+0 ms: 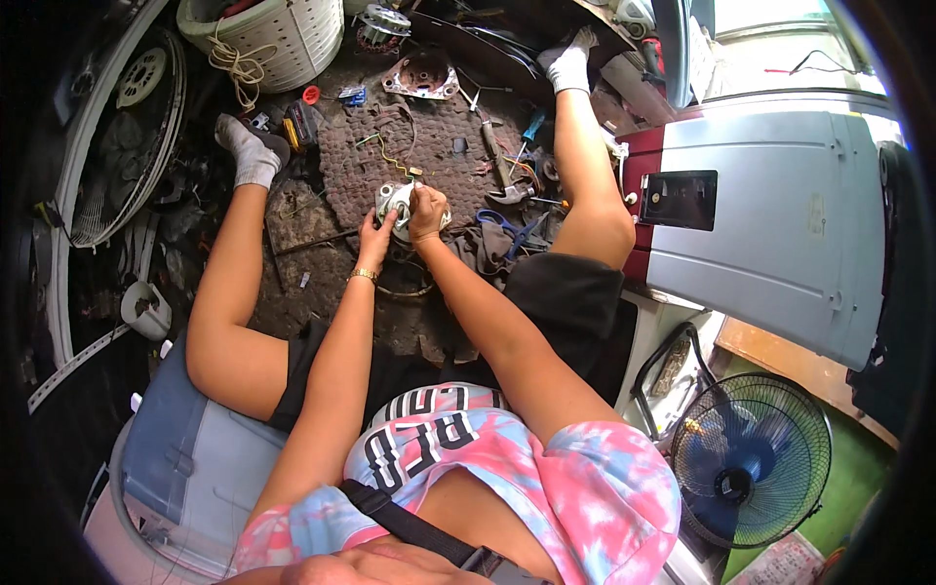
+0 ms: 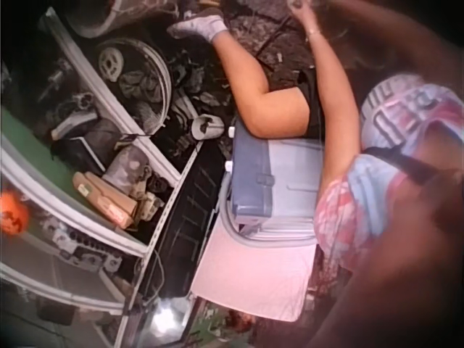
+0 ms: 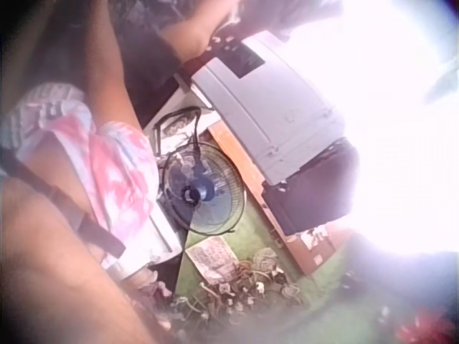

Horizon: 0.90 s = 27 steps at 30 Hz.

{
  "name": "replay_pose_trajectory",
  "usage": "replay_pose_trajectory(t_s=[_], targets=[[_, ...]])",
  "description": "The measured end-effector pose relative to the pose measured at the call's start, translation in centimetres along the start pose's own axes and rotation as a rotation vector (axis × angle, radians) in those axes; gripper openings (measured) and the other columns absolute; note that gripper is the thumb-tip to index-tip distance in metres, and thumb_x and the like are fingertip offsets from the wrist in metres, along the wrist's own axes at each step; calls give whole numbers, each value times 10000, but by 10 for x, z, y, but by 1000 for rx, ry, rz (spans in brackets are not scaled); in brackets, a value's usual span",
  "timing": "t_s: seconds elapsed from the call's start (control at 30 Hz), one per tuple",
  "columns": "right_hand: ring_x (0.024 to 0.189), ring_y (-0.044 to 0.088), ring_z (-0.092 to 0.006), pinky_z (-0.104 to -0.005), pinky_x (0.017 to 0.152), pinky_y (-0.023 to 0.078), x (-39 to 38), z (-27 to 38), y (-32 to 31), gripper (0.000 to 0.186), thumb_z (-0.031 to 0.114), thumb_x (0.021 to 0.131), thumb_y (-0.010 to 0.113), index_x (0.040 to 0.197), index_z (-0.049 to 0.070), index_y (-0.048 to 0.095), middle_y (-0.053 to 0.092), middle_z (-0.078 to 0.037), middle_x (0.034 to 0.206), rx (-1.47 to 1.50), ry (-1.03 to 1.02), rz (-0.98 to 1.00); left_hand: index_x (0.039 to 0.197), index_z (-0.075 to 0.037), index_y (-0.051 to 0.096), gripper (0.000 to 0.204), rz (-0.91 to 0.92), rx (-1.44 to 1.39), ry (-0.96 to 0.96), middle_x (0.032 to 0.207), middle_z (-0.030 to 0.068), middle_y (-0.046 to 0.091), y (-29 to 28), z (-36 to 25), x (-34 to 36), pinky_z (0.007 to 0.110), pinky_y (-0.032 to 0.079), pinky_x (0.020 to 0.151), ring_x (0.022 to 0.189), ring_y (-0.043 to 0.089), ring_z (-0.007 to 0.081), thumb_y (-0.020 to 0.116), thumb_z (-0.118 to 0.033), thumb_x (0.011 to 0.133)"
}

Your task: The person repairs a washing machine motor by assembling its casing parts, tapping them into place with a hammer, and adjusting components using a screwdriver.

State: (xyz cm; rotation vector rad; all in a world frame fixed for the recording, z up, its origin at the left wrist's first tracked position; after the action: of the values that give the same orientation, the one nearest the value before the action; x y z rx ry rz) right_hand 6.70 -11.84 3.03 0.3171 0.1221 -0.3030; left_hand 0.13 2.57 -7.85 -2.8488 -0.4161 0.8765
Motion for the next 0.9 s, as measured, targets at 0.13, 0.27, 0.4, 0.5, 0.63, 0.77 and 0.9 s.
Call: replay_pose_trajectory(t_s=[0.13,0.27,0.4,0.5,0.63,0.77,0.9], targets=[[506,326,-70,-287,493,243,7,7,-16,457,262,998,561,599,101,406,386,44,568,-125,0,68,1511,3,479,978,40,-7,-37,1481,313,453,20,-3,-5,453,384,1156,1390,466,420,807,-606,820],[506,324,-64,-281,495,244,3,11,-2,456,257,991,564,594,91,410,393,46,571,-80,19,128,1521,18,457,1010,52,-91,-58,1524,295,412,5,17,4,456,378,1160,1406,450,389,820,-601,811],[511,332,-61,-282,492,242,10,12,-15,441,263,972,592,600,79,442,404,56,578,-104,79,167,1500,52,430,993,315,-313,-212,1431,198,543,29,14,-8,386,401,1126,1316,532,282,844,-534,814],[531,337,-61,-301,498,264,14,25,2,428,220,967,617,610,49,453,391,57,578,-188,-20,255,1538,1,358,994,308,-367,-182,1356,135,597,32,2,-13,343,420,1088,1247,567,251,832,-516,833],[570,338,-76,-326,523,288,-1,50,23,419,197,967,640,646,1,455,372,18,589,-309,-15,373,1569,-75,302,970,366,-549,-199,1422,109,538,25,-2,-34,378,398,1107,1289,521,239,800,-518,865],[577,378,-88,-331,525,328,-5,126,42,376,192,968,625,693,-44,522,411,-6,584,-349,-37,611,1599,-91,298,1068,706,-905,-254,1553,108,446,21,-64,-39,475,333,1192,1407,439,289,629,-779,853],[530,448,-134,-359,514,372,-15,195,76,324,185,945,671,743,-67,643,515,-75,567,-303,6,859,1532,-93,408,1080,633,-872,-336,1493,106,507,24,-60,-31,513,365,1164,1367,480,300,435,-917,834]])
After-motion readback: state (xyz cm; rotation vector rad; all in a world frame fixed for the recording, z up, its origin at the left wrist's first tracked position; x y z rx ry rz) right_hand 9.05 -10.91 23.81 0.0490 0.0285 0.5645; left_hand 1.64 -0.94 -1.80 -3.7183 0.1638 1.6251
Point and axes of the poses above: each hand's wrist, its own x-axis towards the middle knuckle, its own y-axis out of the palm, z = x × y, the point moved 6 cm from there along x, towards the middle knuckle
